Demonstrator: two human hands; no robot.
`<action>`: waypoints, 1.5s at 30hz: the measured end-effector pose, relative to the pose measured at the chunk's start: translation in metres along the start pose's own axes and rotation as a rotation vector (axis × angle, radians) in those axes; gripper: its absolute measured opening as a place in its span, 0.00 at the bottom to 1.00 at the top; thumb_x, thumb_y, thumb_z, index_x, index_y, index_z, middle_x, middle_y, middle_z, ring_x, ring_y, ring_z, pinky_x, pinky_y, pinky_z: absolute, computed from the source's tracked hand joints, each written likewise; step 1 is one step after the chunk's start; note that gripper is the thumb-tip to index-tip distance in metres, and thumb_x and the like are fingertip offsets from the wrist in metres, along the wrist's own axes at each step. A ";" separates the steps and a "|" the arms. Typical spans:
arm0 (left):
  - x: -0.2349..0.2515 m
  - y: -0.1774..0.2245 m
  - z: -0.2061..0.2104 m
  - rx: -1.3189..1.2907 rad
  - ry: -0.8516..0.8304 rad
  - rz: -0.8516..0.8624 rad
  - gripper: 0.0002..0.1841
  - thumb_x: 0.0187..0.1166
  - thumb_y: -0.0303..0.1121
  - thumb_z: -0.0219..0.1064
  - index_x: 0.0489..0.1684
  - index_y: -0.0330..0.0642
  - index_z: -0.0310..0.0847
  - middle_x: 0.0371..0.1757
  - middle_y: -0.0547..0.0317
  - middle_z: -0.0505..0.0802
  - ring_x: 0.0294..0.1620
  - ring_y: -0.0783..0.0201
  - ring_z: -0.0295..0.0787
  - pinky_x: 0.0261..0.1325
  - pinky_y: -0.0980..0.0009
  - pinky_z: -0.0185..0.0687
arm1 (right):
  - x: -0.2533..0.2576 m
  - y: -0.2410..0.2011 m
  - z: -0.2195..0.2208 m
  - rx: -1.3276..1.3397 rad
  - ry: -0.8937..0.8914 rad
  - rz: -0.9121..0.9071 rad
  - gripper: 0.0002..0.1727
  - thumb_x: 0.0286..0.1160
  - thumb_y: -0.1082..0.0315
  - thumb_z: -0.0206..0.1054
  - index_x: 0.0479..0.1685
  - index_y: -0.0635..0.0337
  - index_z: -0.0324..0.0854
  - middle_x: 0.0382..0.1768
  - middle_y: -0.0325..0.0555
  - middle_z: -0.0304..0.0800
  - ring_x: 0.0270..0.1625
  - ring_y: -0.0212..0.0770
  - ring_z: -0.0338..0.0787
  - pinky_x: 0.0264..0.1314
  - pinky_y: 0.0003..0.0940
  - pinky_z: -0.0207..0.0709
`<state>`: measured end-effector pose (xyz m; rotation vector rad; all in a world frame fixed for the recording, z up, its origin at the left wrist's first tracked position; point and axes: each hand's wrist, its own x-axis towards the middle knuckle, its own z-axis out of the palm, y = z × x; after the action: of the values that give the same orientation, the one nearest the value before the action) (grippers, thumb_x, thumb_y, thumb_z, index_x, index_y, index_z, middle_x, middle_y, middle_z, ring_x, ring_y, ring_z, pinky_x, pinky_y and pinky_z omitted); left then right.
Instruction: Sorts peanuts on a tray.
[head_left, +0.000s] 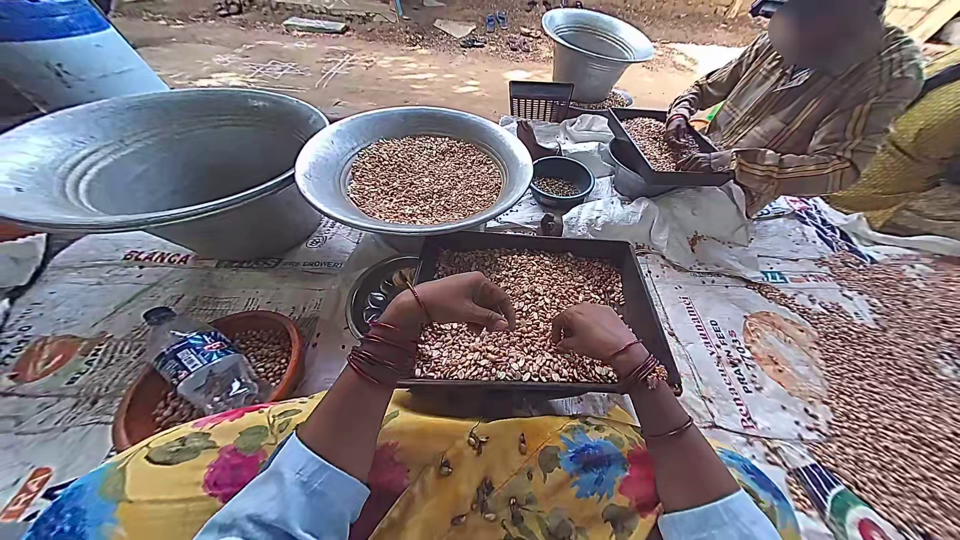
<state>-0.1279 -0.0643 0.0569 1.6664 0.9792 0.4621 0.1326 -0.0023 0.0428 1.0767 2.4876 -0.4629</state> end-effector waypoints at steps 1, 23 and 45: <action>0.004 -0.003 0.001 0.023 0.028 -0.027 0.06 0.82 0.26 0.66 0.46 0.40 0.89 0.32 0.74 0.93 0.26 0.84 0.83 0.33 0.85 0.79 | 0.000 0.000 0.000 -0.007 -0.003 -0.003 0.12 0.77 0.60 0.71 0.54 0.52 0.92 0.52 0.55 0.94 0.60 0.61 0.90 0.60 0.68 0.74; 0.039 -0.025 0.024 0.444 0.188 -0.624 0.30 0.90 0.36 0.60 0.90 0.40 0.59 0.73 0.29 0.82 0.71 0.33 0.82 0.73 0.34 0.72 | 0.002 0.004 0.001 -0.040 0.023 0.064 0.14 0.80 0.60 0.69 0.59 0.52 0.90 0.55 0.56 0.93 0.62 0.60 0.89 0.62 0.65 0.75; 0.059 -0.062 -0.038 0.590 0.579 -0.763 0.29 0.82 0.41 0.70 0.69 0.20 0.76 0.74 0.27 0.81 0.80 0.35 0.74 0.81 0.40 0.66 | 0.061 0.104 -0.022 0.315 0.323 0.436 0.41 0.77 0.56 0.74 0.86 0.67 0.63 0.81 0.69 0.70 0.83 0.64 0.73 0.83 0.58 0.65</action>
<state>-0.1437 0.0092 0.0012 1.5034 2.2312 0.1245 0.1664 0.1127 0.0179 1.8987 2.3797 -0.5952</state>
